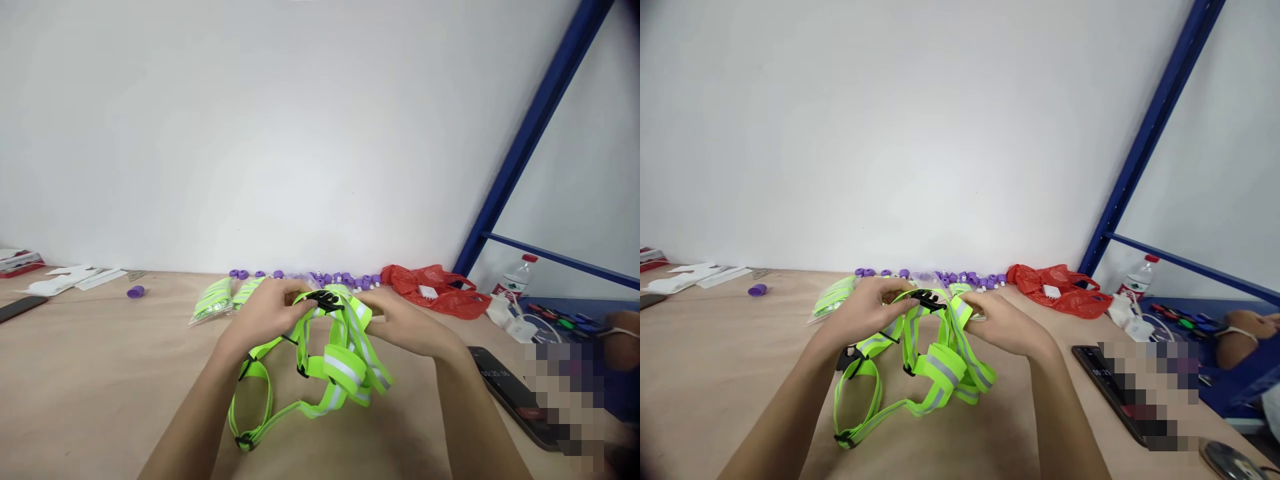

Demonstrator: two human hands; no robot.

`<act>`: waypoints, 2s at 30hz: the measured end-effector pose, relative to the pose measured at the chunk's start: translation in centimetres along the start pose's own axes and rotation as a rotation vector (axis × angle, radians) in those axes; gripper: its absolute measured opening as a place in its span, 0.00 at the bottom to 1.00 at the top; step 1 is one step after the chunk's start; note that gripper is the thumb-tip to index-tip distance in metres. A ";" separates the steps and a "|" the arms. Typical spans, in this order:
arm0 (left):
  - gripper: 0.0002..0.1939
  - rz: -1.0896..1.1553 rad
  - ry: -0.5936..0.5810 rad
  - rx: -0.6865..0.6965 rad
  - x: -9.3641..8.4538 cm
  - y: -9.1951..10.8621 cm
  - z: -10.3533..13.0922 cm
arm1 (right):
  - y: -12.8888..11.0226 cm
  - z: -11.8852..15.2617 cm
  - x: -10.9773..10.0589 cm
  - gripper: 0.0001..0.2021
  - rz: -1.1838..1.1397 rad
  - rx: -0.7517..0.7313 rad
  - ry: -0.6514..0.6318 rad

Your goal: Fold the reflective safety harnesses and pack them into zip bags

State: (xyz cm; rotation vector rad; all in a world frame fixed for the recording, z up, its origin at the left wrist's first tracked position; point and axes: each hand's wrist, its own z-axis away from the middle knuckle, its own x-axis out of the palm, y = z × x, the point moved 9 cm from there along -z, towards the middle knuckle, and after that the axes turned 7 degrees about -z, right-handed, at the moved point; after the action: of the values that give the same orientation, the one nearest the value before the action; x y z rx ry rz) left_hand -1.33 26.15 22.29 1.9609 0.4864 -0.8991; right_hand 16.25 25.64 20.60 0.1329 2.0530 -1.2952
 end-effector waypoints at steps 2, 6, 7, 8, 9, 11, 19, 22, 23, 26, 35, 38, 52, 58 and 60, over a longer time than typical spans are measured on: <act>0.13 0.002 -0.015 0.002 0.3 0.1 0.0 | -0.8 0.4 -0.6 0.11 -0.035 -0.021 0.066; 0.18 0.009 -0.080 0.025 1.1 0.7 -0.1 | -1.8 0.3 -0.1 0.13 -0.073 -0.082 0.085; 0.19 0.020 -0.099 0.024 1.2 0.8 -0.1 | -1.8 0.1 0.0 0.13 -0.071 -0.090 0.082; 0.19 0.035 -0.115 0.019 1.3 0.8 -0.1 | -1.6 0.0 0.0 0.13 -0.075 -0.090 0.092; 0.19 0.050 -0.127 0.015 1.4 0.8 -0.1 | -1.3 -0.1 -0.2 0.12 -0.093 -0.085 0.111; 0.19 0.082 -0.133 0.015 1.3 0.7 -0.2 | -0.6 -0.2 -0.7 0.12 -0.187 -0.071 0.160; 0.23 0.390 0.086 0.073 -0.6 1.2 -0.4 | -0.7 -0.8 2.0 0.22 -0.205 -0.013 0.052; 0.21 0.438 0.206 0.095 -1.5 1.3 0.0 | 0.0 -1.6 3.5 0.30 -0.105 -0.003 0.034; 0.21 0.452 0.248 0.097 -1.9 1.2 0.3 | 0.3 -1.8 3.7 0.27 -0.071 -0.003 0.040; 0.21 0.508 0.385 0.081 -3.1 0.7 1.1 | 1.2 -2.4 3.7 0.15 -0.017 -0.002 0.063; 0.17 0.670 0.790 0.084 -7.5 -0.8 3.3 | 2.1 -1.7 -1.3 0.18 -0.349 -0.047 0.403; 0.15 0.694 0.854 0.088 -8.6 -1.5 3.9 | 2.2 -1.2 -2.7 0.14 -0.518 -0.106 0.483; 0.20 0.931 0.721 -0.088 -7.9 -3.7 2.4 | 2.3 -0.2 -4.2 0.14 -0.321 -0.047 0.511; 0.17 0.973 0.781 -0.010 -9.2 -3.5 3.3 | 3.4 -0.6 -4.5 0.07 -0.178 -0.022 0.476; 0.15 0.955 0.791 -0.002 -9.2 -3.5 3.4 | 3.6 -0.4 -4.9 0.07 -0.246 -0.005 0.503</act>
State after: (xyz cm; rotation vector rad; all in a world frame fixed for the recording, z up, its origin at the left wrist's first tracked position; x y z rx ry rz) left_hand -10.97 25.14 26.11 2.1387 -0.0695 0.4907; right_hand 21.27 29.03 20.90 0.2280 2.5605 -1.5210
